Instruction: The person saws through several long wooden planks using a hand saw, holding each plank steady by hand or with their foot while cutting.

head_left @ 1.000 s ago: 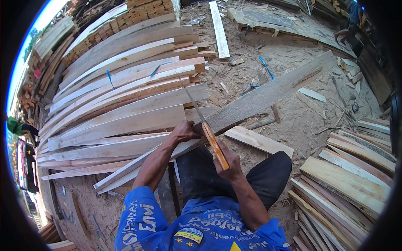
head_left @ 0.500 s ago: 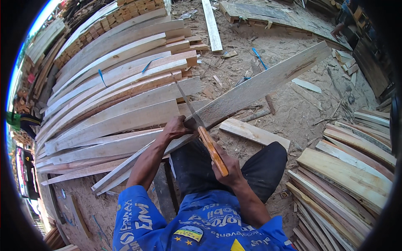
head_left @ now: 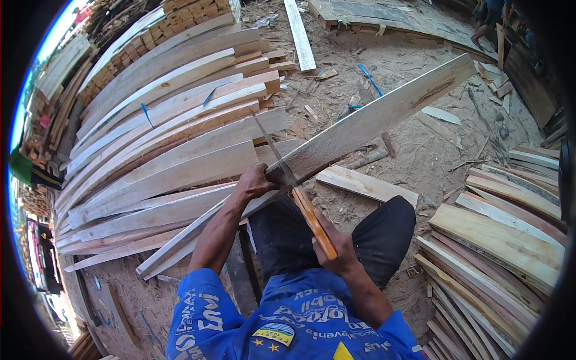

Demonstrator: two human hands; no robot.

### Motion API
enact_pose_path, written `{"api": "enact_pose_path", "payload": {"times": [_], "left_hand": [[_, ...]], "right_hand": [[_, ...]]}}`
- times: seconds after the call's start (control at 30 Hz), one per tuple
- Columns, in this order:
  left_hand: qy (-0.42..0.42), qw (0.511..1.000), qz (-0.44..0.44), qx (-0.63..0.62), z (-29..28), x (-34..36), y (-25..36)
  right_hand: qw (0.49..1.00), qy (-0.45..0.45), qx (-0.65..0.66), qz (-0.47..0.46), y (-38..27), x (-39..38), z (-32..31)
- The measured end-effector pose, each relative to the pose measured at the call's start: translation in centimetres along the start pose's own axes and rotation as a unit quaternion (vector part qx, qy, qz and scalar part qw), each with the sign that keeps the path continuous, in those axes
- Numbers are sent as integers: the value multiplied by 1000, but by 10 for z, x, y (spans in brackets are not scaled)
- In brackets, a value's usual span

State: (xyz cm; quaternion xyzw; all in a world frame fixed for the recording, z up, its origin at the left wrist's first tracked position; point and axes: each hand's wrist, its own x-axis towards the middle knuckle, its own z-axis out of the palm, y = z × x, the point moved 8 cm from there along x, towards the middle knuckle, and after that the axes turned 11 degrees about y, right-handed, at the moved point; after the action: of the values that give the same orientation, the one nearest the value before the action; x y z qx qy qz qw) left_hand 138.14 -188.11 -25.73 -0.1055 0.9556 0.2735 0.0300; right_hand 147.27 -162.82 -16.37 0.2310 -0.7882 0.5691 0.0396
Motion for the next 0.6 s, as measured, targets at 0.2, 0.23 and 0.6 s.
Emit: {"api": "enact_pose_path", "payload": {"times": [0.2, 0.23, 0.6], "left_hand": [[6, 999, 37, 24, 5, 13, -8], [2, 999, 27, 34, 8, 6, -5], [3, 1000, 3, -14, 6, 19, -16]], "right_hand": [[997, -11, -68, -17, -46, -140, -113], [999, 11, -47, -23, -38, -121, -102], [998, -11, -51, 33, -54, -130, -115]]}}
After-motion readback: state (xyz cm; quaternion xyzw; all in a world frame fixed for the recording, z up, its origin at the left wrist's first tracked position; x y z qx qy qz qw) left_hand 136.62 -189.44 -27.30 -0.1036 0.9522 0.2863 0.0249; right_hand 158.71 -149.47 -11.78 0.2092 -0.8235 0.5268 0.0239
